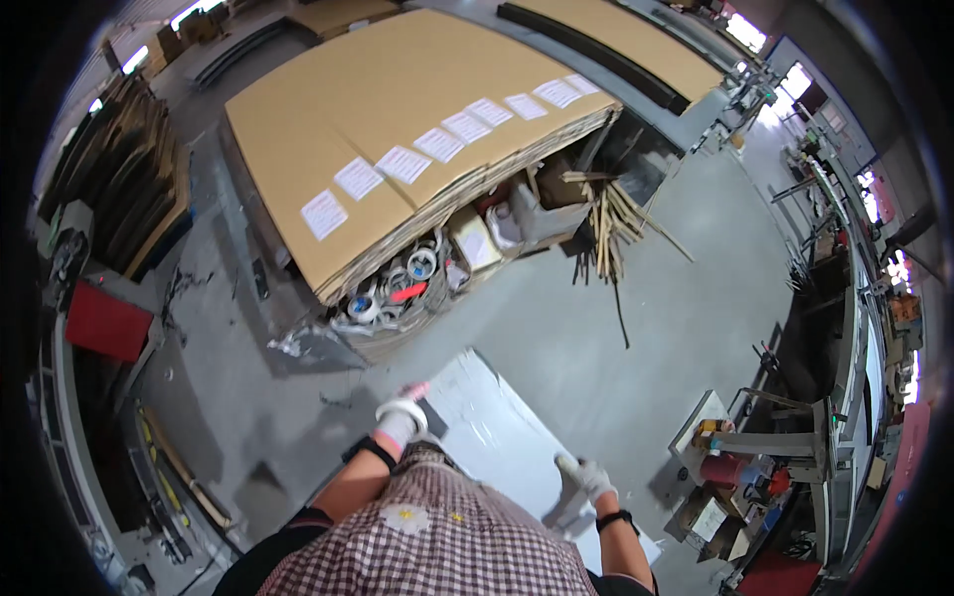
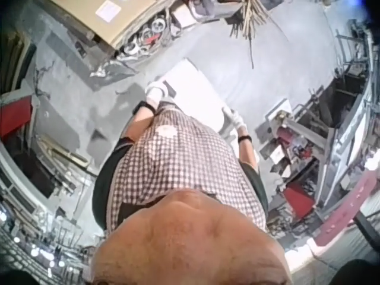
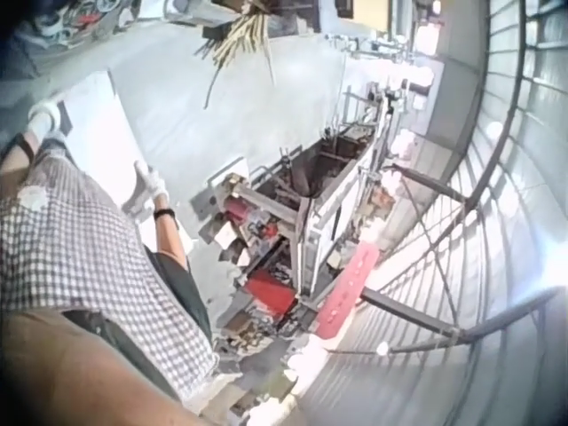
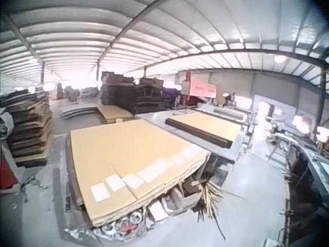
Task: Apply product certificates to cardboard sheets and pack them into boxes.
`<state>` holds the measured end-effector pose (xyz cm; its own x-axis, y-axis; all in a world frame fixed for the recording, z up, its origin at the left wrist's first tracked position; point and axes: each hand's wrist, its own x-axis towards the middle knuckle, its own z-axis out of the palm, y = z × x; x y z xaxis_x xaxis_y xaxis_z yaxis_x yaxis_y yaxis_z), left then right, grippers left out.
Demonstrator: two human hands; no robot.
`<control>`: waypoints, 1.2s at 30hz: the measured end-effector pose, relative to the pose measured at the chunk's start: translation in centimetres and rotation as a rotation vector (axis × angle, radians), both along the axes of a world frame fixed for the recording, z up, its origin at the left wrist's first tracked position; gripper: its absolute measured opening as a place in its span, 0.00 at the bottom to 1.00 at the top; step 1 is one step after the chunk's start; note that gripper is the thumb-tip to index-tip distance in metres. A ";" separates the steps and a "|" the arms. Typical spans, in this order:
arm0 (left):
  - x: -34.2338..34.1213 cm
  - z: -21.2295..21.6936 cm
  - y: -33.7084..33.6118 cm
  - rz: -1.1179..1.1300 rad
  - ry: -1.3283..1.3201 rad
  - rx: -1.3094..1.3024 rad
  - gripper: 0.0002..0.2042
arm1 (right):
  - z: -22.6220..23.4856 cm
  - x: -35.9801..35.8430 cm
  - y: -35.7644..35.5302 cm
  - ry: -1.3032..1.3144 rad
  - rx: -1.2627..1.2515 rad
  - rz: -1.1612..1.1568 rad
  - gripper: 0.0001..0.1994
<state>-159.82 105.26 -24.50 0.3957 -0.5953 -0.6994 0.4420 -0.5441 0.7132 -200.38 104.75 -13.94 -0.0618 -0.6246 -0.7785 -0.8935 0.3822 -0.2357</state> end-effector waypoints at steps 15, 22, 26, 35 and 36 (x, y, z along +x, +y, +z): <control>8.5 22.8 -4.9 0.168 0.357 -0.530 0.24 | 15.4 36.0 -5.1 -0.957 -0.646 0.525 0.17; 13.2 29.2 2.7 -0.394 -0.427 -0.758 0.28 | 15.5 37.9 -8.3 -1.273 -0.036 -0.533 0.17; 18.7 31.2 0.7 -0.548 -0.744 -0.707 0.28 | 17.8 39.3 -7.3 -1.369 0.416 -0.685 0.17; 20.8 28.4 0.1 -0.682 -0.308 -0.796 0.15 | 19.6 39.2 -7.1 -1.237 -0.186 -0.146 0.24; 20.8 28.0 0.8 -0.573 -0.019 -0.740 0.15 | 20.5 39.2 -6.8 -1.241 -0.180 -0.142 0.24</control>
